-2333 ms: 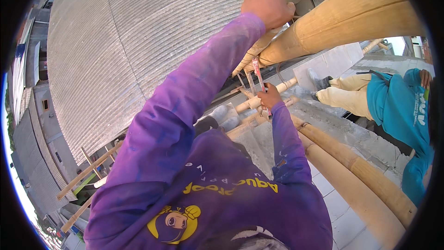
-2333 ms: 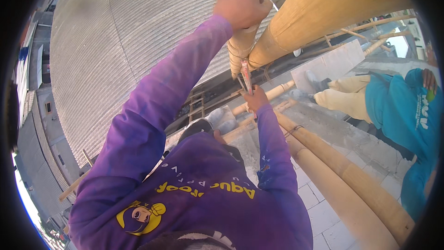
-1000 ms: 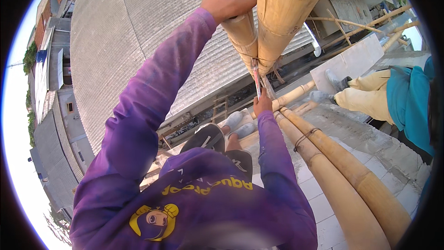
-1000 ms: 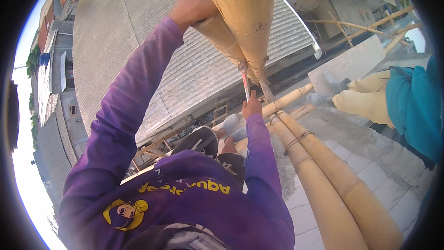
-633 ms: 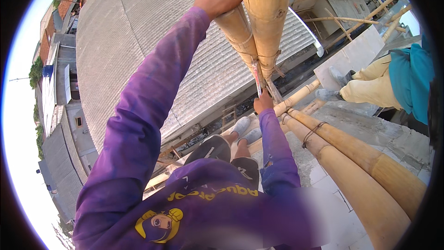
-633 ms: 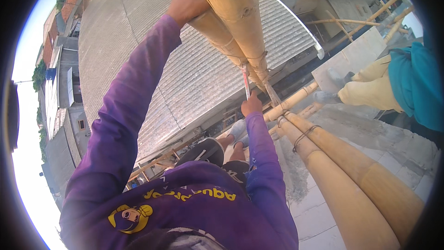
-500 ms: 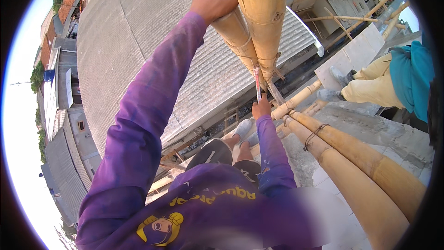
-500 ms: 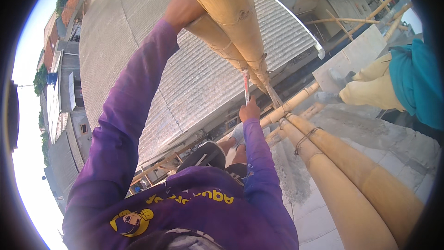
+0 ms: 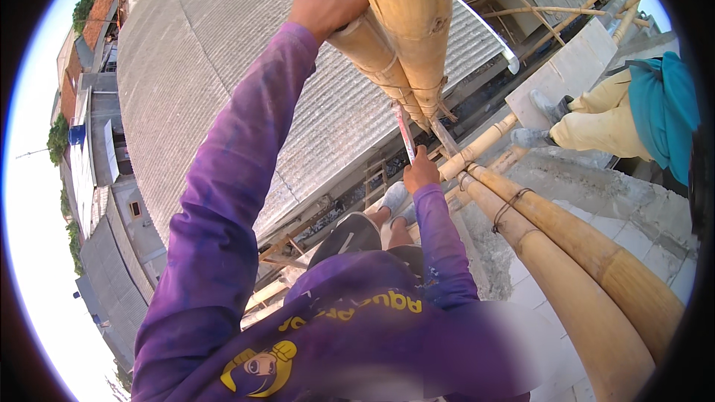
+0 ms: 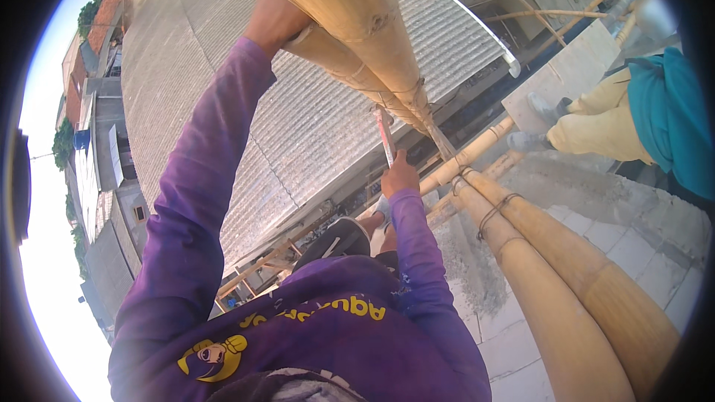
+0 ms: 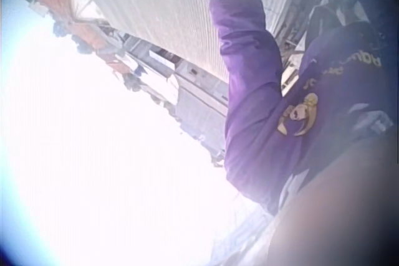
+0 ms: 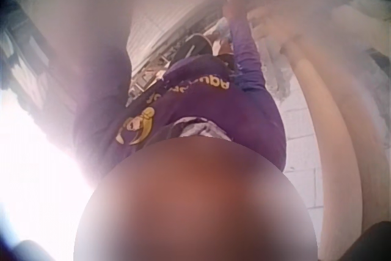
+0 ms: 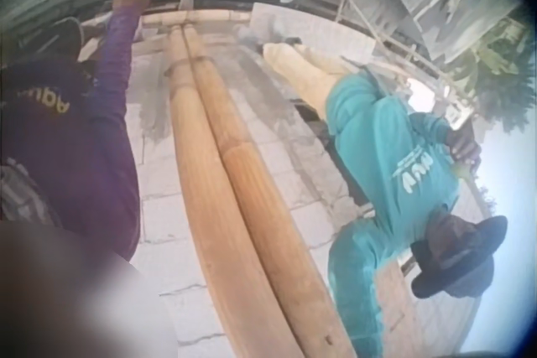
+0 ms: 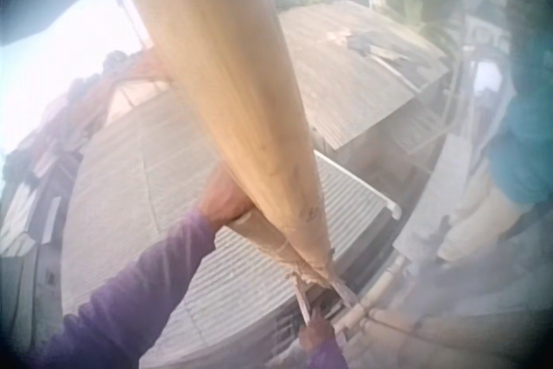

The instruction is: The person retrieves nails from a bucket and uses a hammer to fasten bamboo poles together on a rooftop scaffolding structure. The person repeatedly hammers nails into the bamboo joints to secure the framework.

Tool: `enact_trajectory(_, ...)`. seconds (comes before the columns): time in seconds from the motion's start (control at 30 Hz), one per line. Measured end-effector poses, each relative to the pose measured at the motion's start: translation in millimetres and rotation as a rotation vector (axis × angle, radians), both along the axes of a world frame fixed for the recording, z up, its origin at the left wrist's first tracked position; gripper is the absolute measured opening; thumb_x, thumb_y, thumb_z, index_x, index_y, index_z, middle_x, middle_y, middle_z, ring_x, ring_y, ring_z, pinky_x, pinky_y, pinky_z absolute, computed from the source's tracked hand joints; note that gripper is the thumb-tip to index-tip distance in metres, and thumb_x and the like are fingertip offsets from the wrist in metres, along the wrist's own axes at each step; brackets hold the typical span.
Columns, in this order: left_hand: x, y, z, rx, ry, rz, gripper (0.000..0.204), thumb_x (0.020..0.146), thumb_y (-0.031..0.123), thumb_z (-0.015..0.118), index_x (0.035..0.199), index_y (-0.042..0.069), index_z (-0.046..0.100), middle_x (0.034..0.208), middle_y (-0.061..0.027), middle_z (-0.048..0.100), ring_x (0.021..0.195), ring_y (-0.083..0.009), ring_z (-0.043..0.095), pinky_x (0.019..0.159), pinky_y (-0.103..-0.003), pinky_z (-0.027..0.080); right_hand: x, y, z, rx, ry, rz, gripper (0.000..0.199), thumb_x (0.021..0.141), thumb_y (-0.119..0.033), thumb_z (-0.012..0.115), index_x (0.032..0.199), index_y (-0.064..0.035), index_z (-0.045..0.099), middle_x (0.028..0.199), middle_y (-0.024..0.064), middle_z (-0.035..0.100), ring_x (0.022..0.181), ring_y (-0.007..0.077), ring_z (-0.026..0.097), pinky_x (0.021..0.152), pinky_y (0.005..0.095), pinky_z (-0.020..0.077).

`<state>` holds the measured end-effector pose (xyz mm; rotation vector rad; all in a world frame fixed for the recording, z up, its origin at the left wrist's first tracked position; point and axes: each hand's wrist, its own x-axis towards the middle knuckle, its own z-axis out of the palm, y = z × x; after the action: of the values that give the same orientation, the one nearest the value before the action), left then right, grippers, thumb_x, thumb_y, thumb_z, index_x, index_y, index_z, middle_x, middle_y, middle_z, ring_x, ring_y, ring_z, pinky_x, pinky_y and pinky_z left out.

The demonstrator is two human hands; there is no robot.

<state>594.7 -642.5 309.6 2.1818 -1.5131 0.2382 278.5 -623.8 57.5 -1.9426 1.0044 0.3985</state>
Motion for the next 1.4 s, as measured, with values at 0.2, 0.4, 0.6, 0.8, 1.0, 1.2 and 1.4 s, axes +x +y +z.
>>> enact_trajectory(0.2, 0, -2, -4, 0.090, 0.084, 0.192, 0.039, 0.087, 0.031, 0.074, 0.113, 0.002, 0.072, 0.113, -0.0192, 0.074, 0.103, -0.0399, 0.069, 0.087, -0.047, 0.055, -2, -5, -2, -0.015, 0.064, 0.002, 0.045, 0.093, -0.012, 0.063, 0.130, -0.0008, 0.040, 0.108, 0.0315, 0.071, 0.104, 0.0487, 0.070, 0.092, 0.0542, 0.0556)
enact_trajectory(0.4, -8, -9, 0, 0.130, 0.188, 0.289, 0.056, 0.084, 0.051, 0.066, 0.119, 0.008, 0.078, 0.100, -0.0232, 0.077, 0.093, -0.0387, 0.076, 0.088, -0.045, 0.059, 3, -17, 9, -0.071, 0.127, 0.022, 0.044, 0.093, -0.013, 0.062, 0.128, 0.0021, 0.041, 0.112, 0.0323, 0.070, 0.106, 0.0465, 0.070, 0.095, 0.0531, 0.0545)
enact_trajectory(0.6, -18, -14, 11, 0.174, 0.263, 0.353, 0.057, 0.085, 0.050, 0.063, 0.120, 0.008, 0.077, 0.105, -0.0218, 0.077, 0.097, -0.0374, 0.075, 0.090, -0.044, 0.059, 11, -23, 9, -0.075, 0.170, 0.060, 0.045, 0.093, -0.013, 0.061, 0.130, 0.0034, 0.041, 0.117, 0.0325, 0.069, 0.112, 0.0457, 0.068, 0.098, 0.0519, 0.0538)
enact_trajectory(0.8, -28, -13, 23, 0.220, 0.303, 0.407, 0.054, 0.086, 0.052, 0.061, 0.116, 0.012, 0.079, 0.106, -0.0205, 0.077, 0.099, -0.0363, 0.075, 0.092, -0.046, 0.059, 17, -27, 19, -0.131, 0.123, 0.083, 0.040, 0.094, -0.015, 0.062, 0.126, 0.0033, 0.046, 0.118, 0.0320, 0.069, 0.114, 0.0450, 0.068, 0.099, 0.0508, 0.0539)
enact_trajectory(1.0, -23, -18, 23, 0.250, 0.298, 0.397, 0.058, 0.087, 0.057, 0.060, 0.112, 0.009, 0.080, 0.108, -0.0190, 0.077, 0.099, -0.0362, 0.075, 0.091, -0.046, 0.058, 4, -38, 25, 0.647, 0.007, -0.145, 0.030, 0.092, -0.013, 0.059, 0.118, -0.0005, 0.052, 0.096, 0.0213, 0.065, 0.083, 0.0344, 0.065, 0.072, 0.0473, 0.0534)
enact_trajectory(1.2, -16, -21, 17, 0.304, 0.258, 0.352, 0.061, 0.087, 0.060, 0.059, 0.111, 0.007, 0.079, 0.111, -0.0199, 0.077, 0.101, -0.0377, 0.075, 0.090, -0.047, 0.058, 3, -13, 29, -0.200, 0.034, 0.091, 0.034, 0.091, -0.013, 0.062, 0.120, -0.0009, 0.048, 0.097, 0.0278, 0.071, 0.085, 0.0397, 0.074, 0.075, 0.0537, 0.0578)
enact_trajectory(1.4, -17, -24, 21, 0.327, 0.268, 0.351, 0.061, 0.088, 0.057, 0.062, 0.110, 0.003, 0.078, 0.110, -0.0212, 0.076, 0.100, -0.0373, 0.074, 0.089, -0.045, 0.058, -80, -23, 85, 0.749, 0.012, -0.246, 0.035, 0.090, -0.009, 0.058, 0.122, -0.0019, 0.049, 0.084, 0.0152, 0.064, 0.058, 0.0246, 0.065, 0.051, 0.0413, 0.0525)
